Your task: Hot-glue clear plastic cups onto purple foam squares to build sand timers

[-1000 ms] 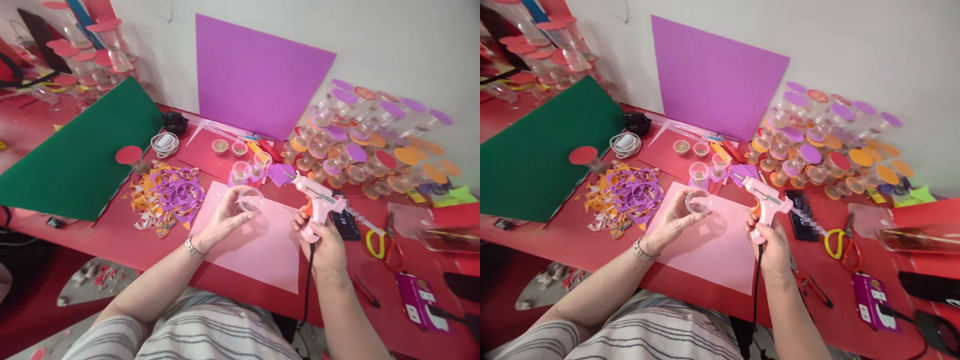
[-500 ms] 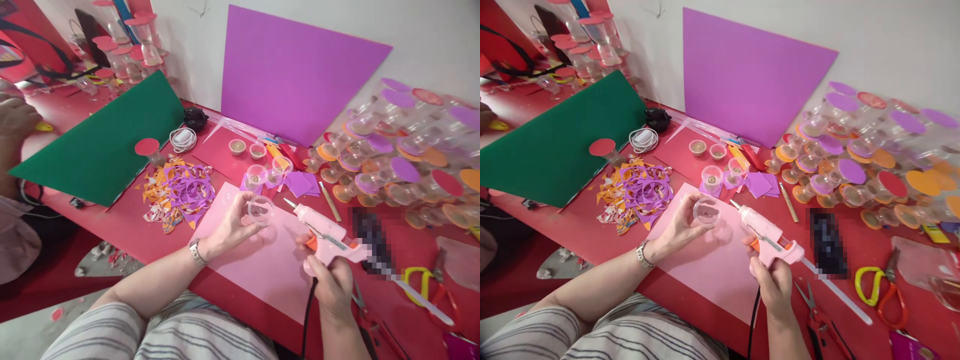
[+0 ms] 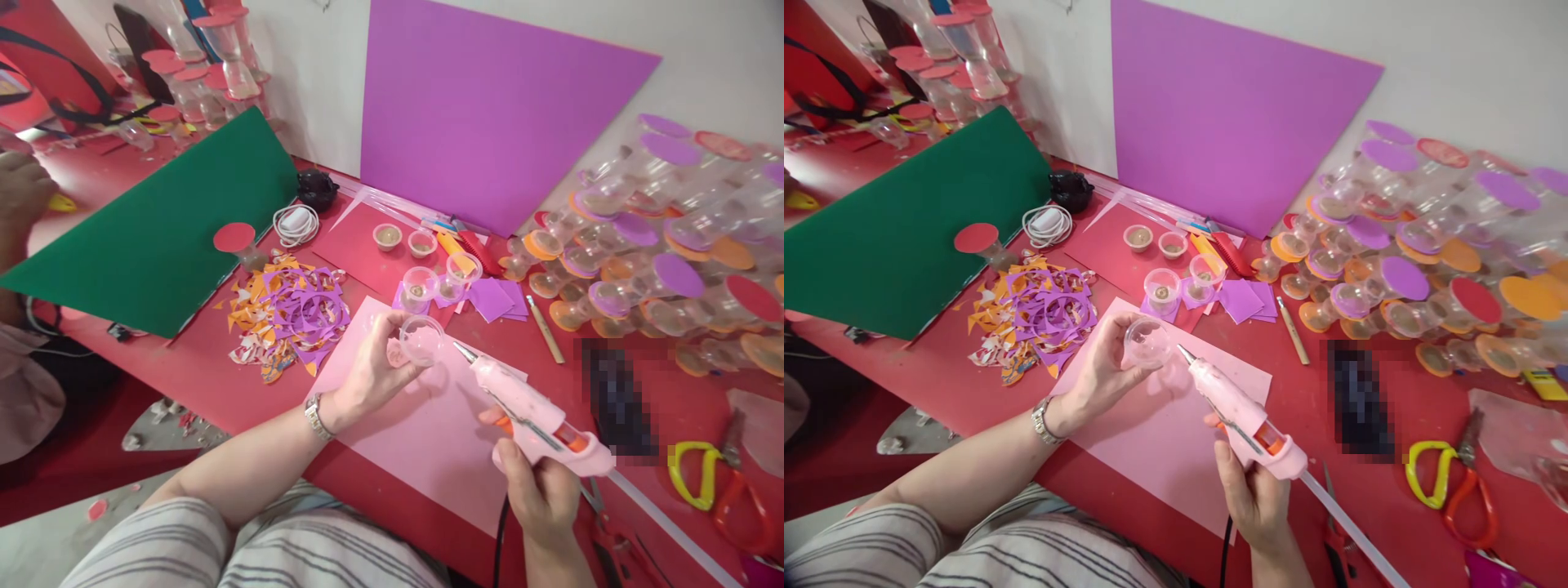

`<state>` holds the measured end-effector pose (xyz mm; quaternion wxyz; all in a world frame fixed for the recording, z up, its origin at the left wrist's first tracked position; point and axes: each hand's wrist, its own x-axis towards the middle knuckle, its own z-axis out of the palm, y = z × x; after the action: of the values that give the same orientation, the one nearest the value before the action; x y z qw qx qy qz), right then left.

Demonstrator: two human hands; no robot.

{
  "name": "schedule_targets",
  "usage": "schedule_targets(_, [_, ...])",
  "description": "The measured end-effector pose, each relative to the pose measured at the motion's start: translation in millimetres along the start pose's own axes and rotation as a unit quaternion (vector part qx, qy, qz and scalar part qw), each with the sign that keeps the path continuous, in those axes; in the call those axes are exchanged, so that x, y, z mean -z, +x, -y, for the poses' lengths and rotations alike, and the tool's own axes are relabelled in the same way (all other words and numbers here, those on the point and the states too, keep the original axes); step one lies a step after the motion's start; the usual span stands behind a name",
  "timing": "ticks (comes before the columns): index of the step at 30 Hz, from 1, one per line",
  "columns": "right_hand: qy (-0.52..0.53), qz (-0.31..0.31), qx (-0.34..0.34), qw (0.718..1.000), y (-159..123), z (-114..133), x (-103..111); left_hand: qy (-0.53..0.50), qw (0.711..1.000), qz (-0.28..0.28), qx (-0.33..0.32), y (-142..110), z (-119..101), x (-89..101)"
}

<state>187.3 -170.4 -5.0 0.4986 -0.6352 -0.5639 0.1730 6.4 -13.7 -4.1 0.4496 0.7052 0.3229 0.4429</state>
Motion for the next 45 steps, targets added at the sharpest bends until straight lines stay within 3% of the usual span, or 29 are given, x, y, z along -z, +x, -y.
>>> schedule_targets(8, [-0.009, 0.000, 0.011, 1.000, 4, 5, -1, -0.011, 1.000, 0.001, 0.009, -2, 6, -0.7])
schedule_targets(17, [-0.014, -0.037, -0.090, 0.995, -2, 14, -7, -0.020, 1.000, -0.001, 0.006, -2, 10, -1.2])
schedule_targets(25, [-0.052, -0.006, -0.004, 0.999, 0, -2, 1, -0.014, 1.000, 0.002, -0.006, 0, 9, -1.4])
schedule_targets(45, [-0.063, -0.007, -0.010, 0.998, -4, -7, 1, 0.001, 1.000, 0.011, -0.005, 4, 2, 1.5])
